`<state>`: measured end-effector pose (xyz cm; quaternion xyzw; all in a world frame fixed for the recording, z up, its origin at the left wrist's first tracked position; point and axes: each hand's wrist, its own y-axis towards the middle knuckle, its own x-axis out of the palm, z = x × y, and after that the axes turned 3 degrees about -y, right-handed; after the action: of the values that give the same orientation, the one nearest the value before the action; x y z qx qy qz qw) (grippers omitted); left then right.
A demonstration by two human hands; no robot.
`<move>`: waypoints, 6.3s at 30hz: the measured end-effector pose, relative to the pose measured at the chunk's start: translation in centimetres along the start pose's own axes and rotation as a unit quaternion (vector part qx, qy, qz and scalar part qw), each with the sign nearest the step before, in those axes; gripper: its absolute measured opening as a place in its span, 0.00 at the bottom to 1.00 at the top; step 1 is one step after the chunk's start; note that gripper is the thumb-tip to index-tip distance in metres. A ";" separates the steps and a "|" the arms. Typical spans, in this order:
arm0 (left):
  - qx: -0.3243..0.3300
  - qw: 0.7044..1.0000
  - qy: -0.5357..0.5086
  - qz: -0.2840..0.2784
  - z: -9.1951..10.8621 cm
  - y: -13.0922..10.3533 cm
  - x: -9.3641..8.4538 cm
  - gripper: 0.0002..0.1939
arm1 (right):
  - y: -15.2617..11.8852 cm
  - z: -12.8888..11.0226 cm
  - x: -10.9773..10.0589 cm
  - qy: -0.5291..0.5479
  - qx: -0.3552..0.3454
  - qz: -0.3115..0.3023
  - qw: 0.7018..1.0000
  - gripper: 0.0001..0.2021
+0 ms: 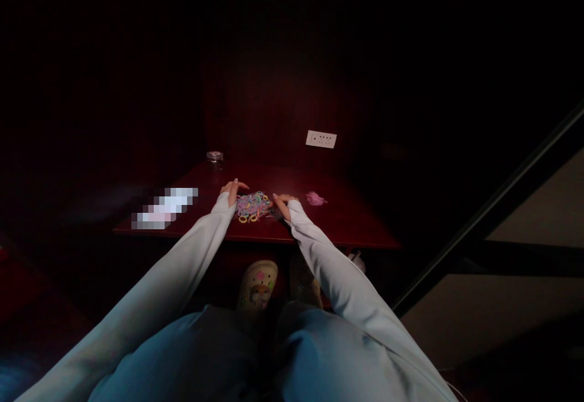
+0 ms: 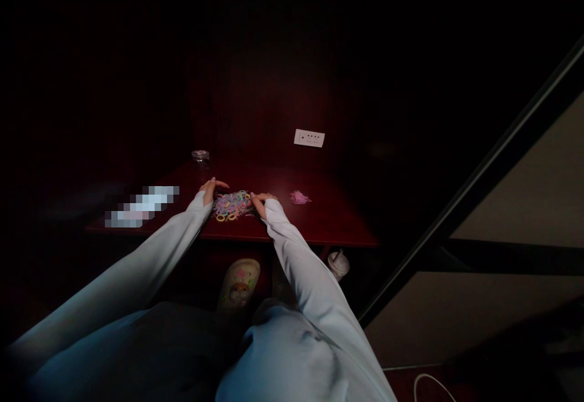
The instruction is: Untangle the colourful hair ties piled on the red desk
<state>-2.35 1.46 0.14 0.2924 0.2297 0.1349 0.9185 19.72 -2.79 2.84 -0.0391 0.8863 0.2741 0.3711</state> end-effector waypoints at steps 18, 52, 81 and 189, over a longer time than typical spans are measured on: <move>-0.009 0.999 0.032 0.000 0.7 0.0 0.4 0.34 | 0.3 -3.4 3.7 -0.256 -0.058 -0.004 0.965 0.19; 0.074 0.993 0.055 -0.072 0.8 -1.2 0.8 0.23 | 1.2 -0.8 3.8 0.051 0.095 0.094 0.990 0.13; 0.084 0.993 0.064 -0.050 0.6 -0.5 0.4 0.15 | 1.5 0.1 4.3 0.053 0.111 0.088 0.988 0.07; -0.014 0.998 -0.055 0.027 -0.2 -0.5 -0.9 0.17 | -0.2 4.7 -1.1 -0.157 -0.014 0.031 0.987 0.21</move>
<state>-3.18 0.81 0.01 0.2929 0.1688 0.1462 0.9297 23.53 -0.65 0.78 0.0267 0.8141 0.3005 0.4962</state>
